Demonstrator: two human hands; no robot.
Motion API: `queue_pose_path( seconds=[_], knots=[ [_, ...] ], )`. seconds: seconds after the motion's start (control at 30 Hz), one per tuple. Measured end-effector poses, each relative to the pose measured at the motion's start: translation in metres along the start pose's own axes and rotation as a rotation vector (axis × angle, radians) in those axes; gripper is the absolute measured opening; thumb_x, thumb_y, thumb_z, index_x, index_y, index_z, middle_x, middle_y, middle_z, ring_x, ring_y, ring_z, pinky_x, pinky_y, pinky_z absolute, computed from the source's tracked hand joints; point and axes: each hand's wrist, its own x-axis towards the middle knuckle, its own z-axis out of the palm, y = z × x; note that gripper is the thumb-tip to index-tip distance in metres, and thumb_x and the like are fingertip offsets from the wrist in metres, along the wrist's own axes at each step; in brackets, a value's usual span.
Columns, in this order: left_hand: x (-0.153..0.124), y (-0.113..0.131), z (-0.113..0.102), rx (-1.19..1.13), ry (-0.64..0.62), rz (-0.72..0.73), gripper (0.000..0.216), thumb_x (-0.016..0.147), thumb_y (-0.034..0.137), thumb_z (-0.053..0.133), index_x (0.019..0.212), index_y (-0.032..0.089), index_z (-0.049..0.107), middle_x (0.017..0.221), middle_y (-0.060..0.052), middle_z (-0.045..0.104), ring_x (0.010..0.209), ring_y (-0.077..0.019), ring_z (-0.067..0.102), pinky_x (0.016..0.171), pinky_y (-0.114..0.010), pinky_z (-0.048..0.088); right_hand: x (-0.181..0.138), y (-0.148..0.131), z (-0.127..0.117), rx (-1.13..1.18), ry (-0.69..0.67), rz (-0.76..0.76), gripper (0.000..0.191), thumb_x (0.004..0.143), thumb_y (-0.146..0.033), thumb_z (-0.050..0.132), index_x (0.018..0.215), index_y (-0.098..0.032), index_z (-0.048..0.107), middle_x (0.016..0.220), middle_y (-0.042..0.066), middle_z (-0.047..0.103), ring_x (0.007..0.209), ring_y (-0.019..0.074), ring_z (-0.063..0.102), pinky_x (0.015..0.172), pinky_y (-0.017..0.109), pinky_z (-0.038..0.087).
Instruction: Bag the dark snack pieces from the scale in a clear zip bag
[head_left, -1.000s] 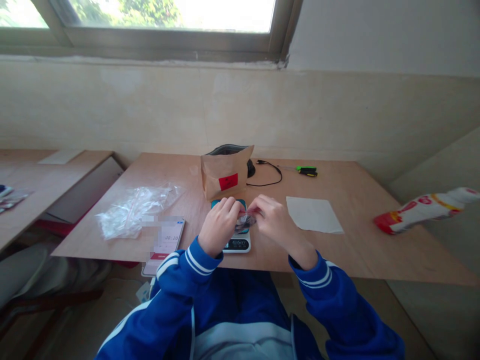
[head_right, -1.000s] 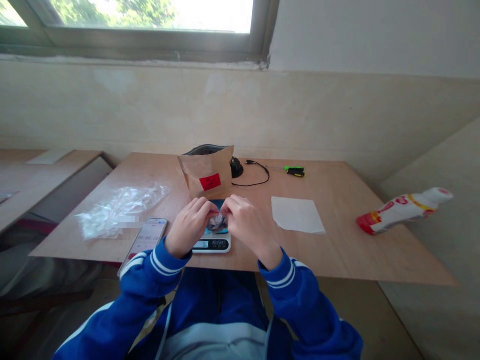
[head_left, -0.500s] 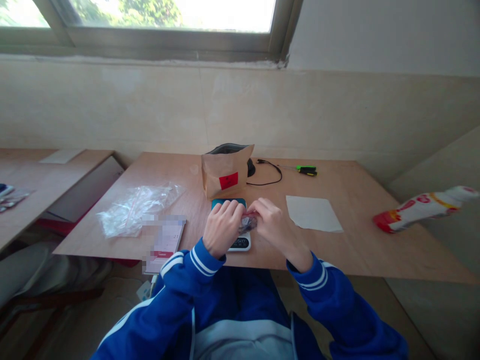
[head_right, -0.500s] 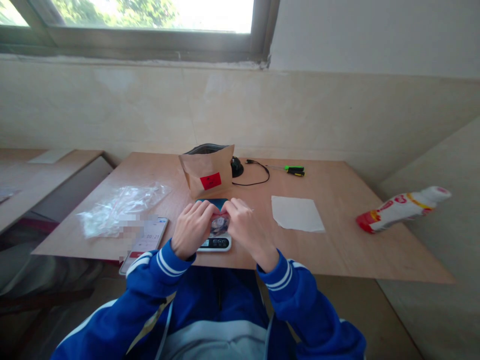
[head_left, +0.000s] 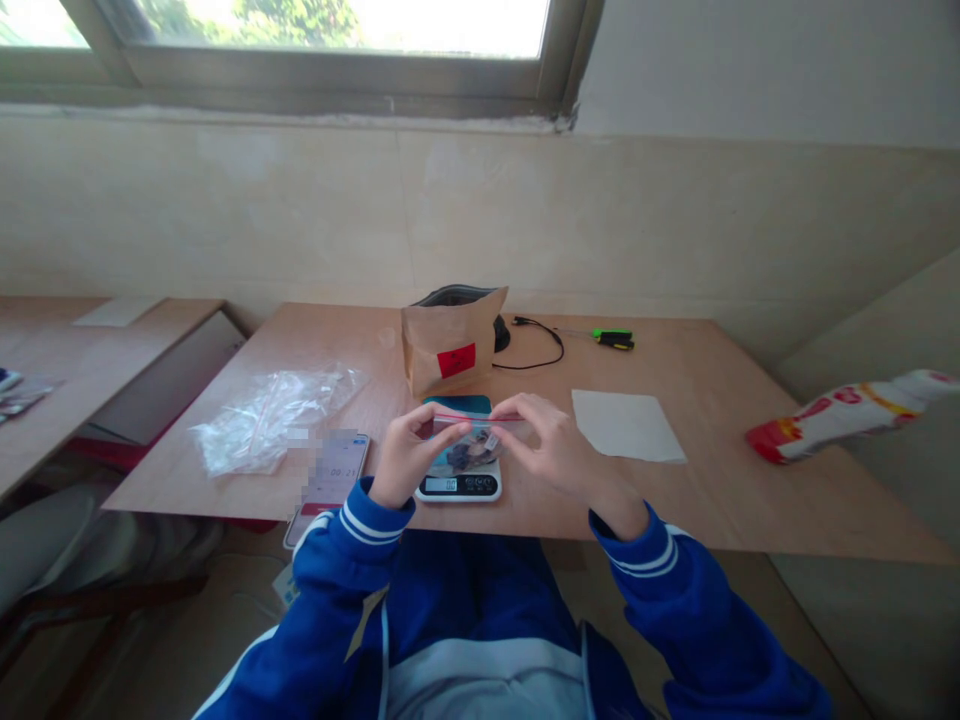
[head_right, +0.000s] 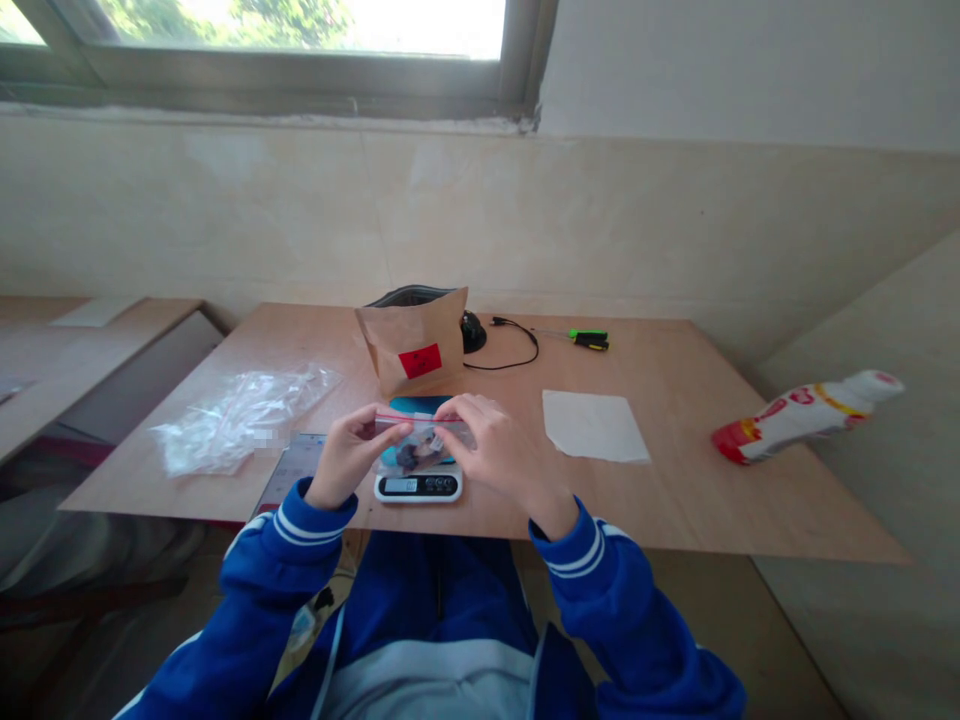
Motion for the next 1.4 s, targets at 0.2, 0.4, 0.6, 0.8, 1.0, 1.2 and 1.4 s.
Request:
queue_pose_path(
  seconds=[0.2, 0.4, 0.6, 0.8, 1.0, 1.2, 1.4],
  knots=[
    [-0.004, 0.003, 0.002, 0.025, 0.013, 0.016, 0.025, 0.077, 0.039, 0.073, 0.081, 0.015, 0.071, 0.079, -0.004, 0.075, 0.074, -0.0175, 0.07, 0.07, -0.027, 0.057, 0.001, 0.003, 0.008, 0.015, 0.025, -0.006, 0.007, 0.091, -0.025, 0.059, 0.088, -0.02, 0.061, 0.087, 0.003, 0.067, 0.086, 0.0176, 0.062, 0.079, 0.032, 0.047],
    [-0.006, -0.001, -0.004, 0.072, -0.03, 0.055, 0.023, 0.08, 0.037, 0.07, 0.089, 0.016, 0.072, 0.089, -0.006, 0.075, 0.083, -0.0184, 0.071, 0.078, -0.029, 0.058, -0.001, 0.008, 0.005, -0.015, -0.008, -0.068, 0.011, 0.093, -0.027, 0.057, 0.087, -0.02, 0.062, 0.086, 0.002, 0.068, 0.083, 0.0167, 0.062, 0.078, 0.031, 0.046],
    [-0.008, -0.002, -0.003, 0.122, -0.033, 0.082, 0.022, 0.081, 0.038, 0.069, 0.087, 0.017, 0.072, 0.086, -0.005, 0.075, 0.08, -0.0173, 0.07, 0.076, -0.028, 0.058, 0.0, 0.003, 0.004, -0.084, -0.008, -0.119, 0.008, 0.091, -0.021, 0.057, 0.084, -0.02, 0.059, 0.082, 0.002, 0.066, 0.08, 0.017, 0.059, 0.077, 0.03, 0.044],
    [-0.009, -0.001, -0.001, 0.144, 0.028, 0.1, 0.021, 0.08, 0.036, 0.071, 0.08, 0.016, 0.069, 0.08, -0.005, 0.073, 0.076, -0.0165, 0.069, 0.071, -0.026, 0.056, -0.001, -0.001, 0.005, -0.081, -0.01, -0.116, 0.006, 0.092, -0.021, 0.056, 0.087, -0.019, 0.059, 0.086, 0.003, 0.067, 0.083, 0.0171, 0.06, 0.079, 0.031, 0.045],
    [-0.01, 0.0, 0.0, 0.155, -0.012, 0.161, 0.014, 0.084, 0.03, 0.067, 0.082, 0.017, 0.071, 0.084, -0.005, 0.073, 0.079, -0.0162, 0.068, 0.074, -0.027, 0.056, 0.0, 0.0, 0.01, -0.01, -0.02, -0.065, 0.009, 0.092, -0.027, 0.059, 0.089, -0.021, 0.064, 0.089, 0.002, 0.071, 0.087, 0.0181, 0.064, 0.082, 0.032, 0.046],
    [-0.011, -0.001, 0.001, 0.2, -0.07, 0.162, 0.016, 0.085, 0.031, 0.066, 0.093, 0.018, 0.071, 0.091, -0.005, 0.073, 0.084, -0.0153, 0.069, 0.079, -0.026, 0.056, 0.001, -0.004, 0.01, 0.054, 0.033, 0.059, 0.014, 0.087, -0.012, 0.06, 0.077, -0.02, 0.065, 0.079, 0.0, 0.069, 0.079, 0.0161, 0.064, 0.075, 0.029, 0.046],
    [-0.016, 0.004, 0.005, 0.074, -0.011, 0.113, 0.017, 0.083, 0.033, 0.068, 0.087, 0.016, 0.066, 0.085, -0.003, 0.073, 0.076, -0.0134, 0.07, 0.073, -0.022, 0.057, -0.002, -0.002, 0.013, -0.057, 0.099, -0.016, 0.022, 0.084, -0.002, 0.055, 0.072, -0.019, 0.061, 0.072, 0.002, 0.064, 0.075, 0.0173, 0.058, 0.072, 0.029, 0.041]
  ],
)
